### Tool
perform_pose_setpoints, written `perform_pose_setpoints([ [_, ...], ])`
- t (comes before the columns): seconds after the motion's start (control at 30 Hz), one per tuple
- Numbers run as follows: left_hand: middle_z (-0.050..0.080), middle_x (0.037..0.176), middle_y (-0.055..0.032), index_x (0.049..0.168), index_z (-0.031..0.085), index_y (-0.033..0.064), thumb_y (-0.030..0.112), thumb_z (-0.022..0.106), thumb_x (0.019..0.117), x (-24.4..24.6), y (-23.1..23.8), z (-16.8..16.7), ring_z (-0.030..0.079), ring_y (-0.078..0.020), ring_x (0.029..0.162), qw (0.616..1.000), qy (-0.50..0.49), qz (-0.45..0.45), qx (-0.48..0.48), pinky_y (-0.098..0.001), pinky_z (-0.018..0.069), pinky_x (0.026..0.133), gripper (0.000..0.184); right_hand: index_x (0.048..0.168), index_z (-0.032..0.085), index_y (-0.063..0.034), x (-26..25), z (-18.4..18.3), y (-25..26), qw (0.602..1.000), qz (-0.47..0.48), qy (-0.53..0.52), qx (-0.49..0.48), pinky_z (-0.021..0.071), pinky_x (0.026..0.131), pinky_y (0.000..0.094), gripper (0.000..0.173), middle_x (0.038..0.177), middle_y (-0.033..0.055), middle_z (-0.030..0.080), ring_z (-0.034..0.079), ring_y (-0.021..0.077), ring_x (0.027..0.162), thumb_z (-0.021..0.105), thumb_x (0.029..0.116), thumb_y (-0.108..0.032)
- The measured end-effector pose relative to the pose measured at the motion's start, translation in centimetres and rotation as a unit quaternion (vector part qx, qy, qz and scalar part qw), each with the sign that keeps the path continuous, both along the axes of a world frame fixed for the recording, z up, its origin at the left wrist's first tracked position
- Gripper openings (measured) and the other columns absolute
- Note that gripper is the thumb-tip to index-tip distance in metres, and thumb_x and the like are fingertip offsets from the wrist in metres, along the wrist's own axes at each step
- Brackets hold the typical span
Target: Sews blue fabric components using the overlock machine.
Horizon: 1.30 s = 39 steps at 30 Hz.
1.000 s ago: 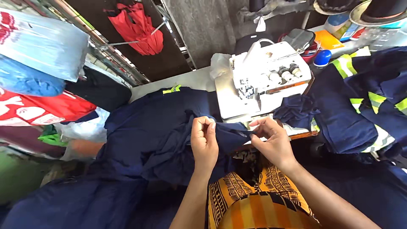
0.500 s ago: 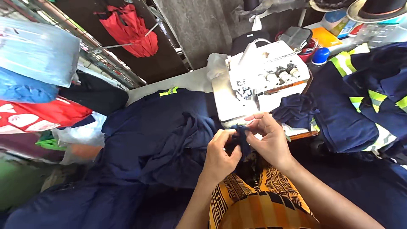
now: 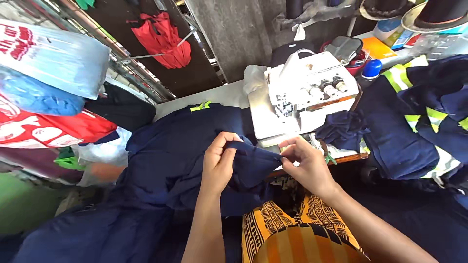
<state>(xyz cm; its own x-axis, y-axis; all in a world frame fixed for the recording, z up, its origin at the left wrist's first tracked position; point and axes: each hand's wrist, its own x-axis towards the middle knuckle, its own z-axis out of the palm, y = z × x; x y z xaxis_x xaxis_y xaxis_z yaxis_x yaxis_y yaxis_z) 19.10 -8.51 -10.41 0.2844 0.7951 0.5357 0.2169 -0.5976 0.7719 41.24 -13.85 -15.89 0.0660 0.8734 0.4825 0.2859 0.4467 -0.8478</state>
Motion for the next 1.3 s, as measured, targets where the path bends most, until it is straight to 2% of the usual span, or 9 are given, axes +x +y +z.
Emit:
perform_pose_setpoints([
  [0.07,0.065,0.09,0.0042,0.103,0.065,0.0072,0.003,0.046,0.0973,2.0,1.2,0.3,0.06,-0.0001,0.077,0.995,0.066,0.078,0.021,-0.0187,0.0515,0.069,0.02,0.109,0.064,-0.0011,0.4,-0.2,0.1,0.997,0.015,0.068,-0.025,0.0589,0.062,0.0202,0.022,0.085,-0.0001,0.072,0.068,0.0034,0.068,0.063,0.0872,-0.001],
  [0.13,0.068,0.083,-0.0068,0.103,0.069,0.0011,0.005,0.057,0.0967,4.0,3.5,-0.4,0.061,-0.0122,0.069,0.971,0.176,0.158,0.042,-0.0313,0.0518,0.063,0.014,0.106,0.064,-0.0017,0.9,-0.6,0.6,0.99,0.009,0.121,-0.076,0.0591,0.06,0.0211,0.018,0.083,-0.0006,0.072,0.068,0.0044,0.065,0.062,0.0883,0.001],
  [0.23,0.07,0.086,-0.0197,0.097,0.071,-0.0035,0.018,0.064,0.1006,6.5,7.2,-2.2,0.07,-0.0347,0.08,0.934,0.32,0.159,0.017,-0.0556,0.0556,0.075,0.023,0.105,0.065,-0.0012,1.8,-2.4,2.3,0.973,-0.008,0.18,-0.145,0.0581,0.057,0.0228,0.017,0.082,0.0009,0.071,0.066,0.0065,0.061,0.058,0.09,0.002],
  [0.37,0.071,0.099,-0.0232,0.105,0.073,0.0004,0.031,0.055,0.1046,9.7,8.9,-2.8,0.069,-0.0421,0.1,0.868,0.46,0.174,-0.065,-0.0615,0.051,0.086,0.035,0.124,0.072,-0.0076,2.8,-3.7,3.6,0.989,-0.042,0.044,-0.138,0.0562,0.066,0.0232,0.037,0.097,0.0046,0.073,0.066,0.0055,0.072,0.05,0.094,-0.004],
  [0.6,0.067,0.119,-0.026,0.115,0.07,-0.0038,0.016,0.056,0.1019,11.1,12.5,-4.9,0.062,-0.0433,0.117,0.897,0.427,0.089,0.075,-0.0602,0.0461,0.102,0.028,0.124,0.072,-0.0025,2.6,-2.6,3.8,0.974,-0.153,-0.157,-0.061,0.0572,0.089,0.0394,0.039,0.111,0.0148,0.074,0.071,0.0259,0.1,0.053,0.0896,-0.003],
  [0.9,0.069,0.105,-0.0245,0.107,0.07,-0.0051,0.015,0.062,0.0991,10.3,13.8,-4.6,0.065,-0.0399,0.105,0.924,0.378,0.02,0.057,-0.0587,0.0492,0.095,0.023,0.13,0.066,0.0032,1.3,-1.6,3.5,0.975,-0.117,-0.151,-0.114,0.0546,0.097,0.0456,0.039,0.119,0.0211,0.07,0.069,0.0328,0.111,0.054,0.0938,-0.002],
  [1.07,0.057,0.128,-0.0329,0.119,0.066,-0.008,0.021,0.064,0.0982,8.9,10.9,0.3,0.043,-0.0561,0.129,0.804,0.579,0.015,-0.13,-0.0749,0.0328,0.098,0.036,0.116,0.074,-0.001,1.6,-3.9,4.0,0.986,-0.095,-0.128,-0.037,0.0562,0.094,0.0426,0.031,0.112,0.0211,0.071,0.069,0.0331,0.106,0.056,0.0906,0.006],
  [1.17,0.061,0.119,-0.0295,0.113,0.066,-0.0047,0.023,0.073,0.0938,8.4,9.6,-0.6,0.046,-0.0562,0.124,0.855,0.51,0.059,-0.071,-0.0748,0.0363,0.091,0.034,0.112,0.075,-0.0016,3.2,-3.8,3.3,0.986,-0.05,-0.149,-0.053,0.0544,0.095,0.0423,0.029,0.109,0.0203,0.071,0.068,0.0318,0.105,0.055,0.0933,0.004],
  [1.3,0.067,0.121,-0.0173,0.124,0.063,0.0014,0.034,0.073,0.0886,5.8,6.4,-2.8,0.056,-0.0404,0.12,0.953,0.281,0.072,0.085,-0.0637,0.0389,0.101,0.049,0.114,0.076,-0.0063,10.4,-3.2,1.5,0.962,-0.22,-0.156,-0.044,0.0599,0.084,0.043,0.021,0.106,0.0148,0.07,0.07,0.0251,0.095,0.063,0.0968,-0.009],
])
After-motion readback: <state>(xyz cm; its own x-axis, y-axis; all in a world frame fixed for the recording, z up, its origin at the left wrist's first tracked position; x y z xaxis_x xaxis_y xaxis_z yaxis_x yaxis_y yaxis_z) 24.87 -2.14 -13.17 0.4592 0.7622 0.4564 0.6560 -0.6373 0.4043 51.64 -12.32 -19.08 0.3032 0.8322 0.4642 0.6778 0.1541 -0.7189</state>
